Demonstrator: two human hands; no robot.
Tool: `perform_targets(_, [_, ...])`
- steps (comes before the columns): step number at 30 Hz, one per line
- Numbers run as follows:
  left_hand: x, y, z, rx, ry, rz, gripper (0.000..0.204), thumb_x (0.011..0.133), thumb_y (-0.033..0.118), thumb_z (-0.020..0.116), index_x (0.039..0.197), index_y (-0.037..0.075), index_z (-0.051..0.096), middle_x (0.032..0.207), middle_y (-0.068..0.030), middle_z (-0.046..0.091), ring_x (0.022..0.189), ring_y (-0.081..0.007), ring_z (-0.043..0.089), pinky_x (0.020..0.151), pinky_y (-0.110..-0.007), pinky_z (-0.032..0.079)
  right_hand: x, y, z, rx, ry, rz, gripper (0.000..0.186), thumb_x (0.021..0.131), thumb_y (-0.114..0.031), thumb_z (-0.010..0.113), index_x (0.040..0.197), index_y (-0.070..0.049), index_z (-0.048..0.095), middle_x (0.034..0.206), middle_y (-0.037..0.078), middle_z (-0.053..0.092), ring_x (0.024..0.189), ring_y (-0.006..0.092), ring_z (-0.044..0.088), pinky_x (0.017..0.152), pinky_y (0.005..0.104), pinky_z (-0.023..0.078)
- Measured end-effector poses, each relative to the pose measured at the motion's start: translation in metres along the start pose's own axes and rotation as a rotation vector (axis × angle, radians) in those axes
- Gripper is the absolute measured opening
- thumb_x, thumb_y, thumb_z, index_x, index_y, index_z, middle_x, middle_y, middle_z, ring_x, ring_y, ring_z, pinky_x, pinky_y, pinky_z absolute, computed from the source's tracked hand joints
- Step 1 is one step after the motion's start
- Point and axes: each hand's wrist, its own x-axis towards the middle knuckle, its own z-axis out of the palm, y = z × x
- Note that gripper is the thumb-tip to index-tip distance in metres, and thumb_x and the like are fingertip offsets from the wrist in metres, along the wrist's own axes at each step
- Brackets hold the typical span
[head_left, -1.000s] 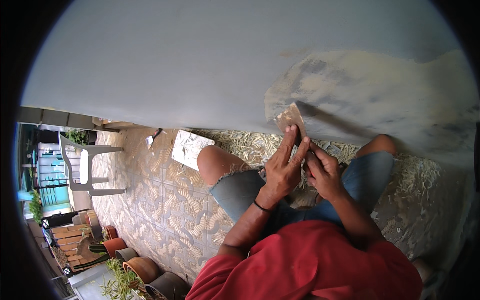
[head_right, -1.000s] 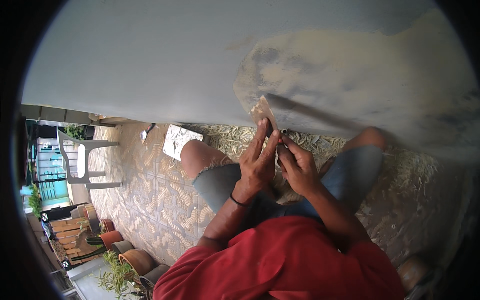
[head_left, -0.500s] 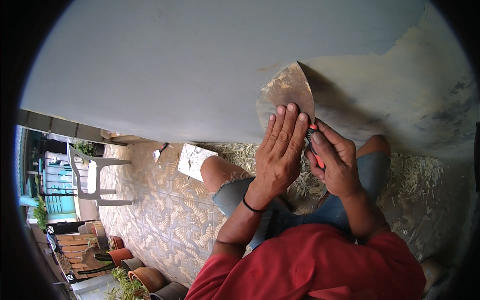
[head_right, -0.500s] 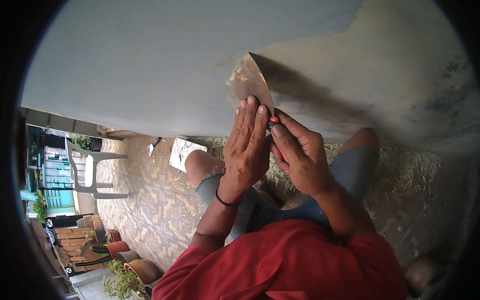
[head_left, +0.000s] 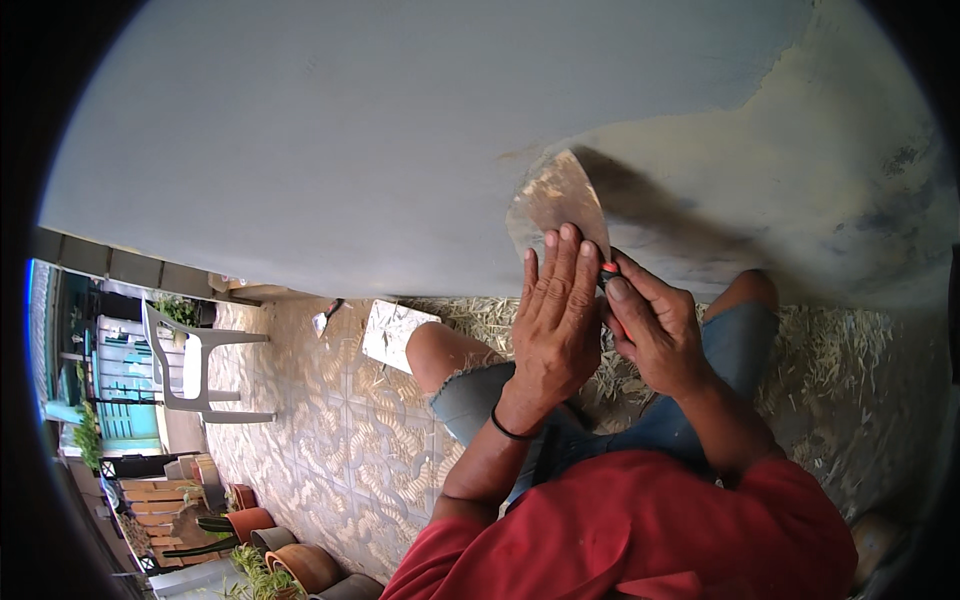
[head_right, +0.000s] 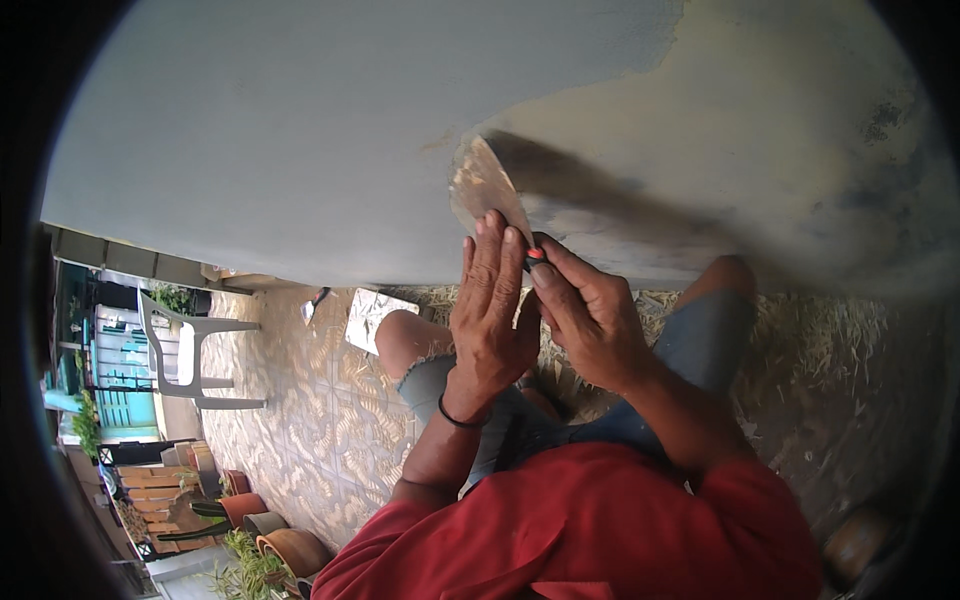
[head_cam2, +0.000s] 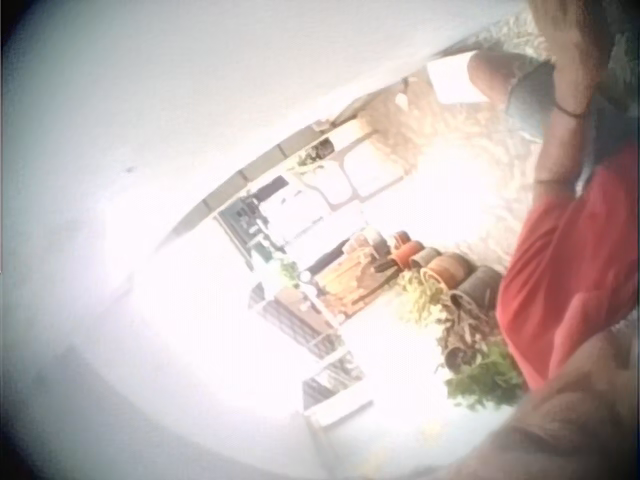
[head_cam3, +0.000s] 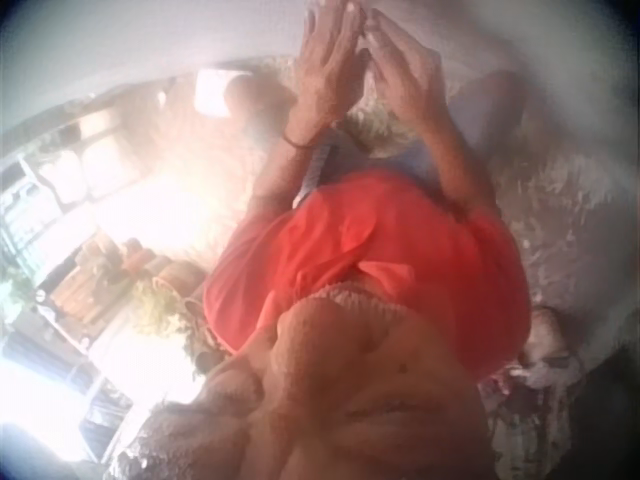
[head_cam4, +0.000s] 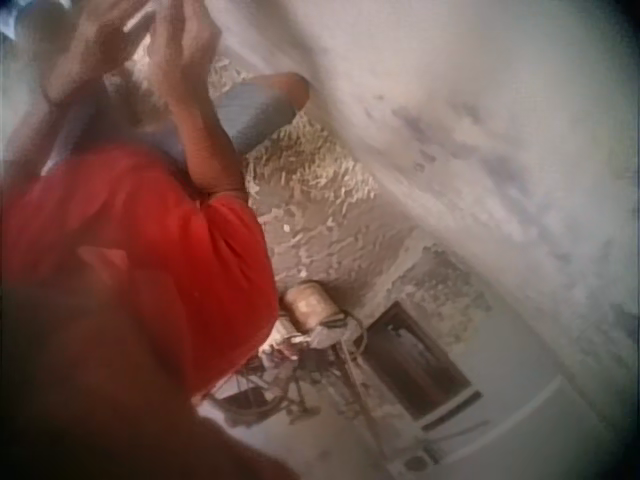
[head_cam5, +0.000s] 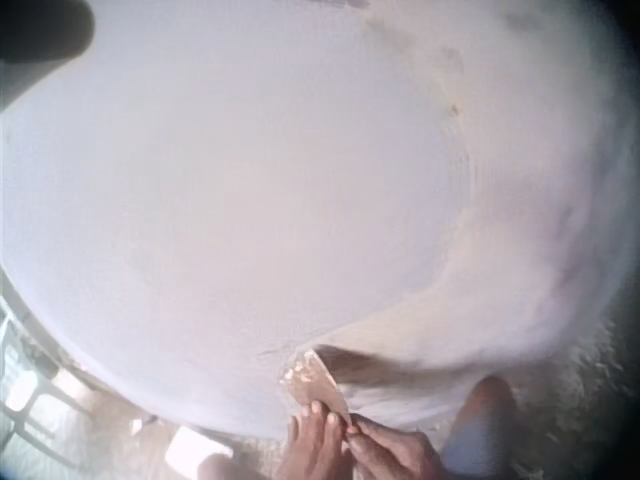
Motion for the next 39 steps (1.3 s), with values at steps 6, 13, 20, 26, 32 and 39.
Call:
perform_targets(6, [0.003, -0.009, 0.007, -0.073, 0.073, -0.099, 0.082, 0.088, -0.003, 0.068, 0.164, -0.002, 0.039, 0.17, -0.0306, 0.034, 0.159, -0.0463, 0.031, 0.128, -0.059, 0.029, 0.032, 0.005, 0.009, -0.036, -0.061, -0.068, 0.044, 0.114, -0.027, 0.057, 0.146, 0.004, 0.06, 0.073, -0.004, 0.053, 0.065, 0.004, 0.047, 0.055, 0.025, 0.042])
perform_targets(13, [-0.008, -0.01, -0.003, 0.016, 0.04, -0.066, 0.077, 0.084, -0.006, 0.071, 0.158, -0.001, 0.049, 0.164, -0.0286, 0.044, 0.155, -0.044, 0.04, 0.125, -0.056, 0.038, 0.016, 0.013, 0.006, 0.068, -0.115, -0.014, 0.042, 0.115, -0.023, 0.054, 0.15, 0.001, 0.057, 0.075, -0.003, 0.053, 0.065, 0.0046, 0.047, 0.053, 0.0229, 0.04])
perform_targets(20, [0.02, 0.035, 0.031, -0.124, -0.007, 0.201, 0.066, 0.093, 0.006, 0.066, 0.157, 0.004, 0.053, 0.167, -0.0215, 0.044, 0.16, -0.043, 0.031, 0.129, -0.06, 0.025, -0.04, -0.008, -0.052, 0.354, 0.057, -0.013, 0.043, 0.116, -0.023, 0.047, 0.153, -0.001, 0.054, 0.076, 0.001, 0.052, 0.051, 0.0067, 0.043, 0.041, 0.0227, 0.033])
perform_targets(26, [0.065, 0.066, 0.039, -0.086, -0.03, 0.303, 0.07, 0.091, 0.006, 0.072, 0.158, 0.002, 0.052, 0.167, -0.0247, 0.043, 0.16, -0.0454, 0.031, 0.129, -0.061, 0.025, -0.044, -0.059, -0.085, 0.342, 0.166, -0.038, 0.042, 0.114, -0.023, 0.049, 0.147, 0.003, 0.058, 0.068, 0.006, 0.054, 0.042, 0.0055, 0.037, 0.038, 0.0222, 0.027])
perform_targets(32, [0.079, 0.071, 0.041, -0.146, 0.009, 0.243, 0.07, 0.09, 0.001, 0.07, 0.158, 0.004, 0.052, 0.169, -0.0198, 0.042, 0.162, -0.0387, 0.03, 0.13, -0.061, 0.022, -0.035, -0.084, -0.084, 0.245, 0.238, 0.029, 0.039, 0.113, -0.021, 0.052, 0.142, 0.004, 0.062, 0.066, 0.003, 0.051, 0.043, 0.0054, 0.038, 0.039, 0.0228, 0.027])
perform_targets(39, [0.079, 0.078, 0.043, -0.099, 0.023, 0.226, 0.078, 0.086, 0.0, 0.074, 0.16, 0.001, 0.049, 0.168, -0.0266, 0.04, 0.161, -0.0437, 0.03, 0.129, -0.059, 0.024, -0.037, -0.081, -0.088, 0.27, 0.171, -0.007, 0.039, 0.113, -0.021, 0.056, 0.143, 0.003, 0.062, 0.071, 0.001, 0.053, 0.046, 0.0055, 0.04, 0.04, 0.0226, 0.028])
